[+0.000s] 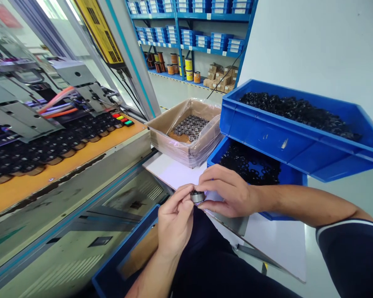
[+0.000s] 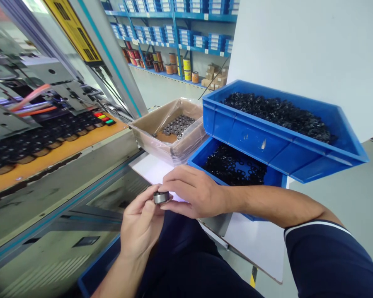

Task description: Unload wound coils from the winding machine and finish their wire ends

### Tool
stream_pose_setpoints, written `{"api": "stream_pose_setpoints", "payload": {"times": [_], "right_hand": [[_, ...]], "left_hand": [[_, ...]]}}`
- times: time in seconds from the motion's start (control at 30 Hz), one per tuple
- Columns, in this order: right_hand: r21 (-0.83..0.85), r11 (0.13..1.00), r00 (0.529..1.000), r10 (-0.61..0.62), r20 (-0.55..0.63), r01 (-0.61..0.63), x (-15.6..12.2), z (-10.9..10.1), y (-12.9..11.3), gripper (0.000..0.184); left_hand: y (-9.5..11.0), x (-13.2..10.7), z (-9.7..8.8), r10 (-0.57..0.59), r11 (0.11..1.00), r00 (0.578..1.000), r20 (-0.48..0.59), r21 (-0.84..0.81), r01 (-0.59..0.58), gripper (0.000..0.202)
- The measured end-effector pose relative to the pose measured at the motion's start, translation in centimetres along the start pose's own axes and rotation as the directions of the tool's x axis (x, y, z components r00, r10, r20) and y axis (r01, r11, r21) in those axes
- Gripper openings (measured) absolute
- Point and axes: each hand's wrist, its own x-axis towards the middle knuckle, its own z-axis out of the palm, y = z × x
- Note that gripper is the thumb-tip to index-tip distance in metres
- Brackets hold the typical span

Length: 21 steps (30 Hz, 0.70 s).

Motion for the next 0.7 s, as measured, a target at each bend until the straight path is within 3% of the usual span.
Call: {"api": "stream_pose_setpoints", "payload": {"times": [0.1,0.2,0.33,0.4,0.43,0.5,0.6,0.7], "right_hand": [[-0.022,1.0,1.0,-0.007,-0.02,0.007,-0.1,0.0,0.2,0.011],[-0.047,0.999,1.0,-0.024,-0.011,0.023,-0.1,0.1,0.1,0.011],[-0.095,0.995,0.999,-0.012,0.037,0.015,-0.3,0.1,-0.5,0.018],[-0.128,0.992,0.997,0.023,0.073,-0.013,-1.0,-0.2,-0.4,0.025],[-0.148,0.989,0.995,0.033,0.091,-0.019,-1.5,-0.4,-0.1,0.029],[-0.198,0.98,0.989,0.038,0.141,-0.01,-2.7,-1.1,1.0,0.033],[-0.243,0.97,0.981,0.037,0.188,0.01,-4.6,-2.3,3.1,0.029],[-0.232,0.972,0.987,0.08,0.143,-0.045,-6.1,-3.3,4.8,0.021]], "left_hand": [[0.2,0.1,0.3,-0.171,0.971,0.981,0.092,-0.151,0.183,0.033],[0.2,0.1,0.3,-0.139,0.977,0.977,0.16,-0.142,0.162,0.039],[0.3,0.0,0.0,-0.11,0.993,0.983,0.143,0.05,0.104,0.034],[1.1,0.5,-1.2,-0.005,0.943,0.993,0.118,0.331,-0.035,0.035],[2.0,1.0,-2.4,0.08,0.858,0.993,0.089,0.501,-0.114,0.035],[4.8,2.4,-5.7,0.275,0.597,0.961,0.008,0.782,-0.178,0.032],[10.4,5.2,-12.4,0.456,0.379,0.876,-0.158,0.925,-0.031,0.024],[14.9,8.4,-18.7,0.512,0.216,0.816,-0.267,0.96,0.178,0.013]]}}
